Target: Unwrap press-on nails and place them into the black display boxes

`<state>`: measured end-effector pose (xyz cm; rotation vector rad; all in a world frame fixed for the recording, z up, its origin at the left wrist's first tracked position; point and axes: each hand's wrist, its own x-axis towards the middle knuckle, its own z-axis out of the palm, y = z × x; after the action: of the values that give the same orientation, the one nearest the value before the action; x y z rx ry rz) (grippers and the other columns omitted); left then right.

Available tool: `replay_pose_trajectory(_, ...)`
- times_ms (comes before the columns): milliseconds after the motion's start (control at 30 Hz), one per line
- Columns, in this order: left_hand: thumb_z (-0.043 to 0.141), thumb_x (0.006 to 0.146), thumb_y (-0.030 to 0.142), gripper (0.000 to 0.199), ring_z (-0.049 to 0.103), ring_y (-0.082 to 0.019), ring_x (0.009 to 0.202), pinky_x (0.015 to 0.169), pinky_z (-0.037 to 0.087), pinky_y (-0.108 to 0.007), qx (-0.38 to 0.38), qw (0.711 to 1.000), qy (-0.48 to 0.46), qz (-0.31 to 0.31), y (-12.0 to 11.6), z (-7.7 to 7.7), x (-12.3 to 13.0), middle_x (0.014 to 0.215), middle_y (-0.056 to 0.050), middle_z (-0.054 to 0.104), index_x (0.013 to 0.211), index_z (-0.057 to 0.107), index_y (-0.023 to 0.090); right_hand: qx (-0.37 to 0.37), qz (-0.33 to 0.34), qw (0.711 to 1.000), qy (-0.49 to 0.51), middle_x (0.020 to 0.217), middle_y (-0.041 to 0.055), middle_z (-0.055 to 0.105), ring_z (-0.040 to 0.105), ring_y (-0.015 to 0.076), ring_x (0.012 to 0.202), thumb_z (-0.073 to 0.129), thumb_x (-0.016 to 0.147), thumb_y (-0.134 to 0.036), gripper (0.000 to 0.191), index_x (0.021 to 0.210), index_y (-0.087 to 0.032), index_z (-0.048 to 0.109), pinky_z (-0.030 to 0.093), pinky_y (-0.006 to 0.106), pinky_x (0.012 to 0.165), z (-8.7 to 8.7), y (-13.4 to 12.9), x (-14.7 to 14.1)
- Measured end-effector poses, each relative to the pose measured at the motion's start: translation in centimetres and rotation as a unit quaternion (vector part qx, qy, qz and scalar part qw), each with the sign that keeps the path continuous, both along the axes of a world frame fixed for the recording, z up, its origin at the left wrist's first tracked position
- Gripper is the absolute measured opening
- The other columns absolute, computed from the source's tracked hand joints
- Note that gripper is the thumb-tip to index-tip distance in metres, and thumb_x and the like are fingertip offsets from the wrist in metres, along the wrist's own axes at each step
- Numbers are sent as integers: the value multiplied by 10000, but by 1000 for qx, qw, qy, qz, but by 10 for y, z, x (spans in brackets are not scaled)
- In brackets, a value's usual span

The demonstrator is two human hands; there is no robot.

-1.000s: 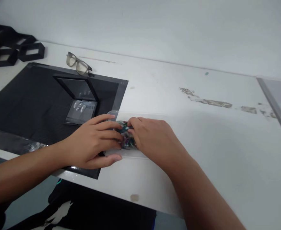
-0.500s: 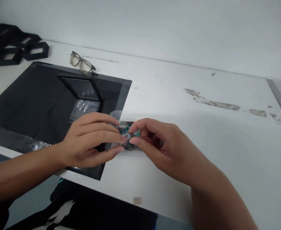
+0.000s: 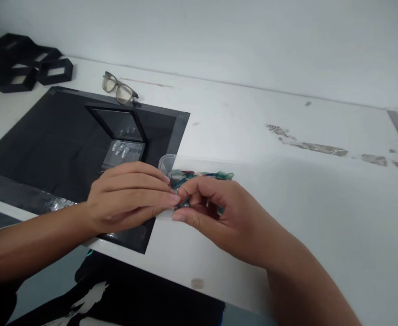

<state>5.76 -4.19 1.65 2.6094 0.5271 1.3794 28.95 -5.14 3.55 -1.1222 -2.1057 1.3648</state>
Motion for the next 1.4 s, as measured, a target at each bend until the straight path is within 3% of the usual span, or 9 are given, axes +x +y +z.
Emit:
replay_pose_trajectory(233, 774, 841, 162, 81, 747, -114, 769, 789, 653, -239, -37, 999, -27, 15, -1, 1, 2, 817, -55, 798, 900, 736, 120, 45, -15, 999, -10, 699, -34, 603, 473, 109, 563, 657, 927, -391, 120, 905, -273, 662, 408, 241, 484, 3, -2, -2)
replay_pose_trajectory(467, 769, 815, 144, 60, 744, -123, 703, 732, 631, -255, -115, 991, -73, -7, -2, 4, 5, 754, -64, 787, 842, 722, 120, 43, -31, 998, 20, 681, -36, 554, 480, 105, 594, 684, 909, -368, 86, 930, -285, 688, 406, 228, 498, 0, -5, -1)
replay_pose_trajectory(700, 751, 846, 118, 84, 710, -100, 702, 637, 591, -197, -188, 977, -99, -35, -4, 2, 5, 816, -94, 790, 926, 731, 102, 11, -9, 1000, 25, 595, -70, 283, 300, 84, 508, 647, 934, -370, 145, 851, -253, 668, 296, 235, 455, -1, -5, -3)
replay_pose_trajectory(933, 714, 882, 123, 60, 728, -102, 819, 774, 618, -192, -170, 981, -75, -53, -4, 2, 5, 869, -85, 795, 942, 715, 124, -24, -18, 999, 26, 612, -58, 318, 303, 85, 529, 694, 897, -354, 311, 682, -220, 512, 268, 252, 458, 2, -8, -3)
replay_pose_trajectory(1167, 749, 865, 146, 57, 734, -121, 793, 739, 629, -225, -216, 968, -88, -89, -1, 2, 3, 836, -93, 793, 915, 724, 133, -21, 4, 999, 43, 600, -77, 232, 233, 85, 511, 718, 880, -296, 45, 875, -265, 686, 247, 245, 447, 3, -8, 0)
replay_pose_trajectory(1267, 757, 858, 140, 48, 752, -135, 778, 729, 639, -242, -227, 964, -100, -100, -1, -1, 3, 836, -98, 798, 902, 739, 139, -11, 10, 999, 42, 592, -88, 155, 182, 72, 475, 715, 881, -295, 41, 895, -258, 706, 210, 244, 425, 2, -7, 1)
replay_pose_trajectory(1400, 755, 857, 140, 51, 767, -146, 775, 708, 655, -242, -244, 958, -123, -89, -3, -3, 2, 847, -77, 804, 894, 754, 175, -2, -17, 999, 45, 582, -93, 170, 199, 58, 455, 709, 887, -330, 92, 918, -244, 718, 212, 230, 418, 2, -8, 2)
